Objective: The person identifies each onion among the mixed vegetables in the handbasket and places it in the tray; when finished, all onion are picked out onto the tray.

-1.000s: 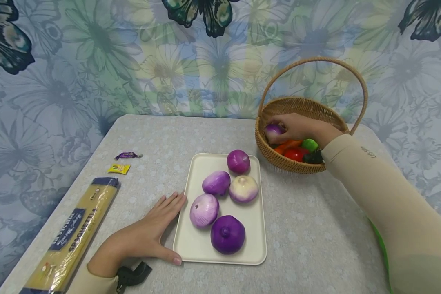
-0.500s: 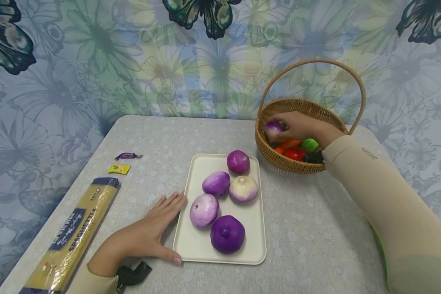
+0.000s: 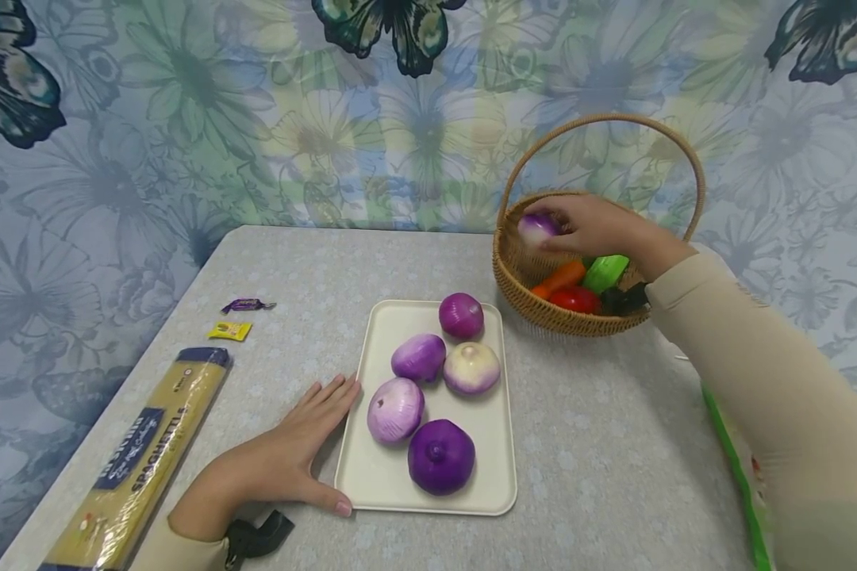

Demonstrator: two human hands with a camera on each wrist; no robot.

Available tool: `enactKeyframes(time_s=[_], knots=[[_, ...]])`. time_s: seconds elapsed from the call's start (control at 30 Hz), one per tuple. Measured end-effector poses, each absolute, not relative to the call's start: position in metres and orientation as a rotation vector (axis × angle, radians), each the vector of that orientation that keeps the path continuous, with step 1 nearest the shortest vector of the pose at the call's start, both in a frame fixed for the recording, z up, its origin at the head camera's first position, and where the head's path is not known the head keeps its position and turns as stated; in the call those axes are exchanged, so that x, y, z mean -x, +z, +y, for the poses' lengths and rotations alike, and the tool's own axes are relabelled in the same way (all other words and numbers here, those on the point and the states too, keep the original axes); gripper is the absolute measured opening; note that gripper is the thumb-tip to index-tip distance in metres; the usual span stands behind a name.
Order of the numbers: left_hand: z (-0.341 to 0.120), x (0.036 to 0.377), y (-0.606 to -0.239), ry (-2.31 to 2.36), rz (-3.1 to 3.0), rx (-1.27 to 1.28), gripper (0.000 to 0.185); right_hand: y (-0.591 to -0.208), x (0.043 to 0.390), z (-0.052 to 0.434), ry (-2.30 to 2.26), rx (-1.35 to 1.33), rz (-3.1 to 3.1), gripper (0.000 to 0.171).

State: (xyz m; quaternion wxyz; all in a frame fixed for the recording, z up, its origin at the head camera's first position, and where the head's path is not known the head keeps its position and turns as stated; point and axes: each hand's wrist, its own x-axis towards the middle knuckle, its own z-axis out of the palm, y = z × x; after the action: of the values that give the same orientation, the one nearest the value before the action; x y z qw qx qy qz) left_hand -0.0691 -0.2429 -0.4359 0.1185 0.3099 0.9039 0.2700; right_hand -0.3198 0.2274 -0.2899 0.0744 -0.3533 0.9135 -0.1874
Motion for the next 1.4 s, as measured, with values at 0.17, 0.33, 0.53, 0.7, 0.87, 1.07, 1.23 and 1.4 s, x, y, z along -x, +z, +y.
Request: enactKeyframes(time_s=[0.17, 0.33, 0.53, 0.7, 0.87, 1.07, 1.23, 1.4], knots=[[-0.243, 0.069, -0.436, 0.795, 2.645, -0.915, 0.148, -0.279, 0.313, 0.227, -0.708, 1.104, 2.689, 0.056], [-0.243, 0.069, -0.437, 0.792, 2.65, -0.923, 0.148, -0.269, 0.303, 0.221, -0.807, 1.117, 2.639, 0.056], [-0.244, 0.069, -0.438, 0.8, 2.661, -0.943, 0.146, -0.26, 0.292, 0.206, -0.895, 1.199, 2.608, 0.055], [-0.244, 0.068, -0.438, 0.8, 2.655, -0.938, 0.147, -0.253, 0.278, 0.187, -0.943, 1.288, 2.573, 0.055], [-0.243, 0.069, -0.438, 0.801, 2.657, -0.94, 0.147, -0.259, 0.267, 0.163, -1.0, 1.41, 2.492, 0.056], [-0.243, 0.069, -0.438, 0.779, 2.673, -0.964, 0.148, -0.276, 0.262, 0.132, -0.998, 1.506, 2.389, 0.057], [-0.243, 0.07, -0.439, 0.769, 2.673, -0.965, 0.148, -0.294, 0.262, 0.108, -0.953, 1.553, 2.345, 0.055], [-0.243, 0.071, -0.439, 0.764, 2.665, -0.964, 0.148, -0.311, 0.261, 0.081, -0.83, 1.583, 2.362, 0.055]])
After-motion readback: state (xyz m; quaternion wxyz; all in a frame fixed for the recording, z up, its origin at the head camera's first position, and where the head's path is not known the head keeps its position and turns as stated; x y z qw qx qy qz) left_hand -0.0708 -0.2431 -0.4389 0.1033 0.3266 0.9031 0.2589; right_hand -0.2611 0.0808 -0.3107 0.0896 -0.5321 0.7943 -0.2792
